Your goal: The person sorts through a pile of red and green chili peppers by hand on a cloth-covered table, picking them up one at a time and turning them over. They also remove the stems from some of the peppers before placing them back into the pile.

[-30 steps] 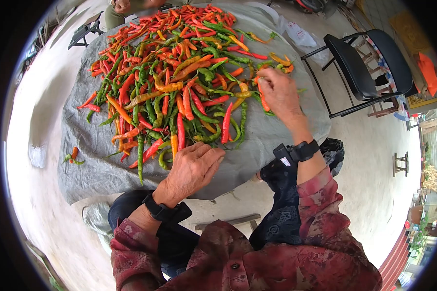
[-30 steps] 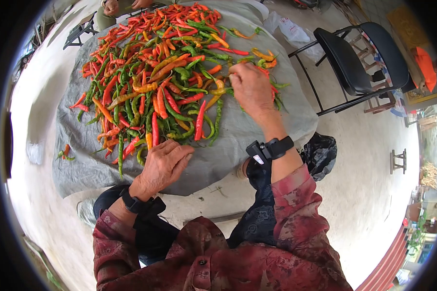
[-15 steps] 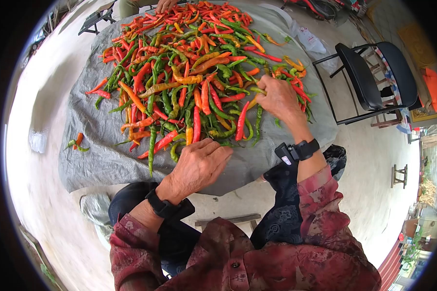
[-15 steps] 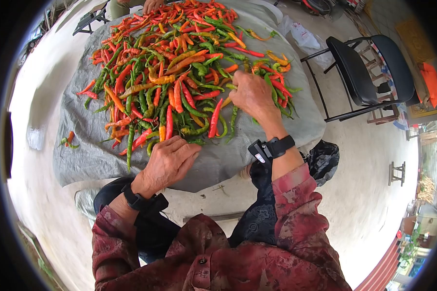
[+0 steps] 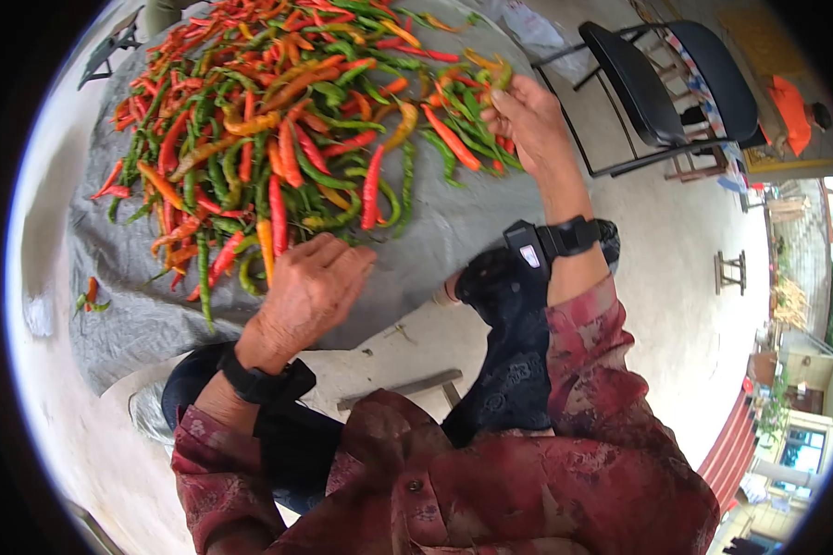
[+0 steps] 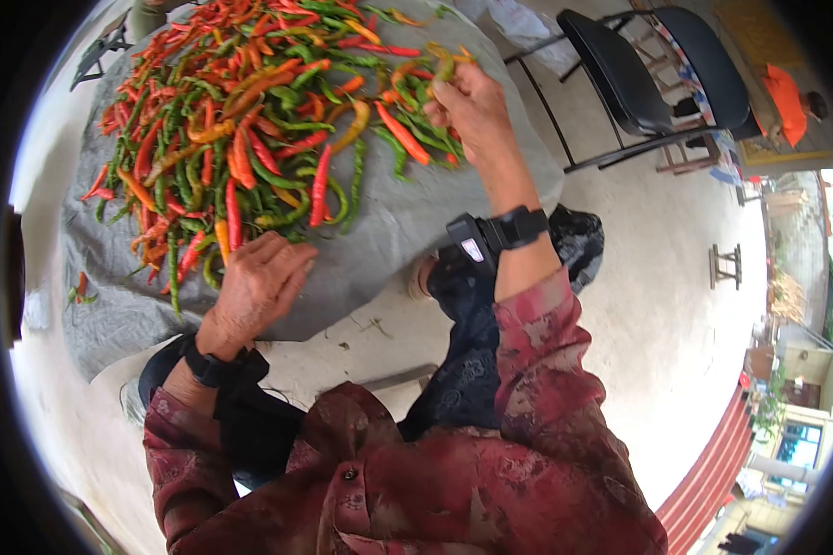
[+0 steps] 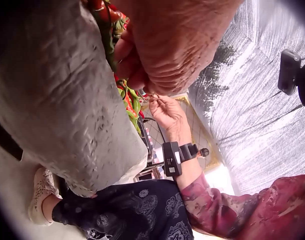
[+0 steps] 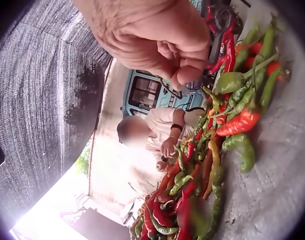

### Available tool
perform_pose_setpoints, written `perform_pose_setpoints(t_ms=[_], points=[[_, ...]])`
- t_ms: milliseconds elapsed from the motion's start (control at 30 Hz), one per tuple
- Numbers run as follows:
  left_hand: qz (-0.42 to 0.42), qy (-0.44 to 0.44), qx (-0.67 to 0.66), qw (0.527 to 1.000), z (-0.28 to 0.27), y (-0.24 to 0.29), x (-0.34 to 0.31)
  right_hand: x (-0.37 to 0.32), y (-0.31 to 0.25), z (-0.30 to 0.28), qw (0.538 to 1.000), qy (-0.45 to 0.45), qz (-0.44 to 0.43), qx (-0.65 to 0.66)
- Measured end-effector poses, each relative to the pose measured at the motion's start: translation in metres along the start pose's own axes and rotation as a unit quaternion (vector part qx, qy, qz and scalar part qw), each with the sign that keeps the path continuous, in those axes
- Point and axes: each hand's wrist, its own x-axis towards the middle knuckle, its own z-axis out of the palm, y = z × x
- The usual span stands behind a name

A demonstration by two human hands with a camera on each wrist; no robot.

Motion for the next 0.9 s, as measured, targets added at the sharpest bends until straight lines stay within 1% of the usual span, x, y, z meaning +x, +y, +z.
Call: perform_pose_setpoints(t_ms=[67, 133, 167, 200, 233, 267, 300, 367, 400, 467, 500, 567, 600, 667, 700, 767, 800, 867, 900], points=[[0.001, -0.006, -0.009, 1.000, 0.004, 0.002, 0.003, -0.001, -0.001, -0.005, 1.000, 0.002, 0.000, -0.019], [0.001, -0.010, -0.004, 1.000, 0.004, 0.001, 0.005, -0.001, -0.003, -0.007, 0.990, 0.051, -0.036, -0.130], [-0.005, -0.005, -0.007, 1.000, 0.004, 0.001, 0.006, 0.007, 0.012, -0.014, 0.977, 0.077, -0.103, -0.167], [-0.010, 0.000, -0.009, 1.000, 0.004, 0.000, 0.007, 0.005, 0.012, -0.014, 0.978, 0.082, -0.099, -0.167], [-0.011, 0.006, -0.002, 1.000, 0.004, -0.001, 0.007, 0.003, 0.011, -0.014, 0.916, 0.150, -0.204, -0.310], [-0.011, 0.004, 0.000, 1.000, 0.004, 0.000, 0.007, 0.005, 0.010, -0.011, 0.819, 0.212, -0.304, -0.438], [-0.014, 0.004, -0.001, 1.000, 0.002, 0.000, 0.008, 0.005, 0.007, -0.004, 0.821, 0.212, -0.305, -0.432], [-0.022, 0.003, 0.007, 1.000, -0.002, -0.001, 0.007, 0.001, 0.003, 0.012, 0.912, 0.113, -0.247, -0.307], [-0.019, -0.002, 0.005, 1.000, -0.001, 0.000, 0.007, -0.002, 0.004, 0.023, 0.914, 0.112, -0.248, -0.302], [-0.017, -0.010, 0.003, 1.000, -0.001, 0.001, 0.005, -0.008, 0.008, 0.049, 0.873, -0.033, -0.303, -0.379], [-0.011, -0.012, 0.009, 1.000, -0.002, 0.000, 0.004, -0.009, 0.011, 0.058, 0.874, -0.034, -0.303, -0.378], [-0.006, -0.014, 0.012, 1.000, -0.003, 0.000, 0.002, -0.013, 0.015, 0.073, 0.808, -0.053, -0.295, -0.508], [-0.010, -0.007, 0.011, 1.000, -0.005, 0.000, 0.002, -0.012, 0.019, 0.078, 0.808, -0.056, -0.295, -0.507], [-0.017, 0.001, 0.008, 1.000, -0.010, -0.001, -0.002, -0.006, 0.025, 0.086, 0.787, -0.076, -0.241, -0.563], [-0.017, 0.009, 0.010, 1.000, -0.012, -0.003, -0.003, -0.003, 0.025, 0.091, 0.786, -0.079, -0.241, -0.563], [-0.020, 0.021, 0.012, 1.000, -0.015, -0.007, -0.007, 0.003, 0.026, 0.100, 0.789, -0.073, -0.163, -0.588], [-0.026, 0.020, 0.022, 0.999, -0.016, -0.008, -0.010, 0.003, 0.025, 0.102, 0.788, -0.078, -0.165, -0.588], [-0.035, 0.019, 0.034, 0.999, -0.020, -0.009, -0.014, 0.005, 0.021, 0.102, 0.789, -0.092, -0.125, -0.595], [-0.031, 0.021, 0.033, 0.999, -0.021, -0.010, -0.015, 0.008, 0.021, 0.101, 0.798, -0.106, -0.127, -0.580]])
